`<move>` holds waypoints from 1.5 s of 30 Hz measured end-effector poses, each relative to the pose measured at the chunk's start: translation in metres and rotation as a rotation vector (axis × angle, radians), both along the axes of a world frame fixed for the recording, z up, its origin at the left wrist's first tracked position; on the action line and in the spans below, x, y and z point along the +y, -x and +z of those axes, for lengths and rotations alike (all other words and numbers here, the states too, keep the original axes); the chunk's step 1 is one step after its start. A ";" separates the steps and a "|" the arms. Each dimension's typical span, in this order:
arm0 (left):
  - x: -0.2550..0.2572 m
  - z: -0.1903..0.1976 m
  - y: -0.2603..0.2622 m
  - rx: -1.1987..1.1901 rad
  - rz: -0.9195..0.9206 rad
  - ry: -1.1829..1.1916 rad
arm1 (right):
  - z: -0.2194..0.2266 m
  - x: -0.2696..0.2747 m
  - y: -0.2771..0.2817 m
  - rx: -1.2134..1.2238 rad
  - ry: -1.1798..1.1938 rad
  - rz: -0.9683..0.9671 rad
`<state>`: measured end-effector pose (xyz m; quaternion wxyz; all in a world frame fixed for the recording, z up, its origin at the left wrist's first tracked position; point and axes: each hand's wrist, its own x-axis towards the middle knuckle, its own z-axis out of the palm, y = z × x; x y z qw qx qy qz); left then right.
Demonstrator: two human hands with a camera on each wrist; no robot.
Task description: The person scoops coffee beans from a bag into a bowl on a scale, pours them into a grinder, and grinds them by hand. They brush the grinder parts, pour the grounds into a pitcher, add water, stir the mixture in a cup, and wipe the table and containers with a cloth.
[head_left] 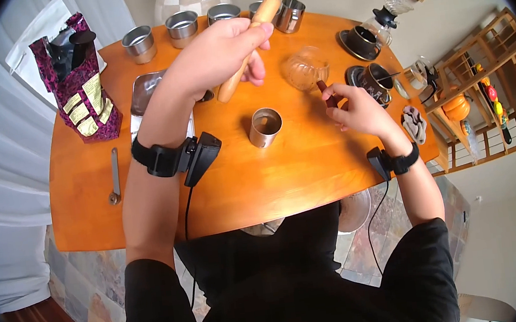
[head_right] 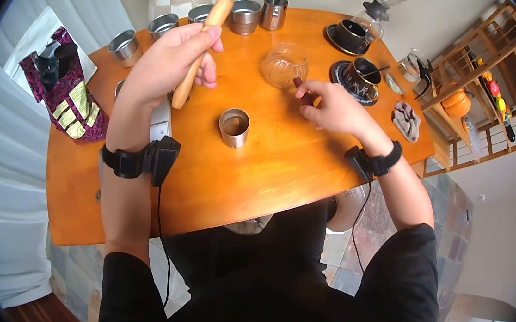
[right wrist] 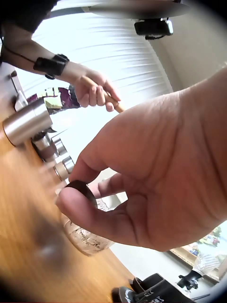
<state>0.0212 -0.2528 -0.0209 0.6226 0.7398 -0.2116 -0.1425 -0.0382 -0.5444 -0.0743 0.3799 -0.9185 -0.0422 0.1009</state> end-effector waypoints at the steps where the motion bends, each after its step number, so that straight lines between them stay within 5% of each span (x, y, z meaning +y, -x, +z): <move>1: -0.002 -0.001 -0.001 -0.005 -0.011 0.021 | -0.001 0.004 0.009 -0.050 0.028 0.056; 12: -0.008 0.001 0.008 -0.204 -0.149 -0.229 | -0.004 0.036 0.056 -0.228 0.011 0.315; 16: -0.010 0.006 0.014 -0.127 -0.213 -0.144 | 0.017 0.040 0.062 -0.151 0.123 0.365; 20: -0.013 0.011 0.024 0.023 -0.286 -0.082 | 0.037 0.045 0.066 -0.405 0.162 0.176; 23: -0.020 0.000 0.023 0.094 -0.344 0.069 | 0.045 0.051 0.063 -0.532 -0.136 0.354; 27: -0.032 -0.008 0.025 0.209 -0.426 0.270 | 0.043 0.061 0.046 -0.711 -0.064 0.577; 34: -0.034 -0.019 0.021 0.225 -0.329 0.423 | 0.016 0.046 0.015 -0.738 -0.683 0.295; 37: -0.024 -0.023 0.037 -0.010 0.020 0.040 | 0.009 0.016 -0.013 -0.450 -1.186 0.348; 41: 0.013 -0.067 0.050 -0.089 0.134 -0.224 | -0.020 -0.012 -0.050 -0.190 -1.447 0.280; 43: 0.028 -0.084 0.061 0.491 0.284 0.067 | -0.039 -0.021 -0.064 -0.034 -1.617 0.267; 45: 0.032 -0.112 0.073 0.361 0.270 -0.071 | -0.056 -0.024 -0.073 -0.008 -1.668 0.266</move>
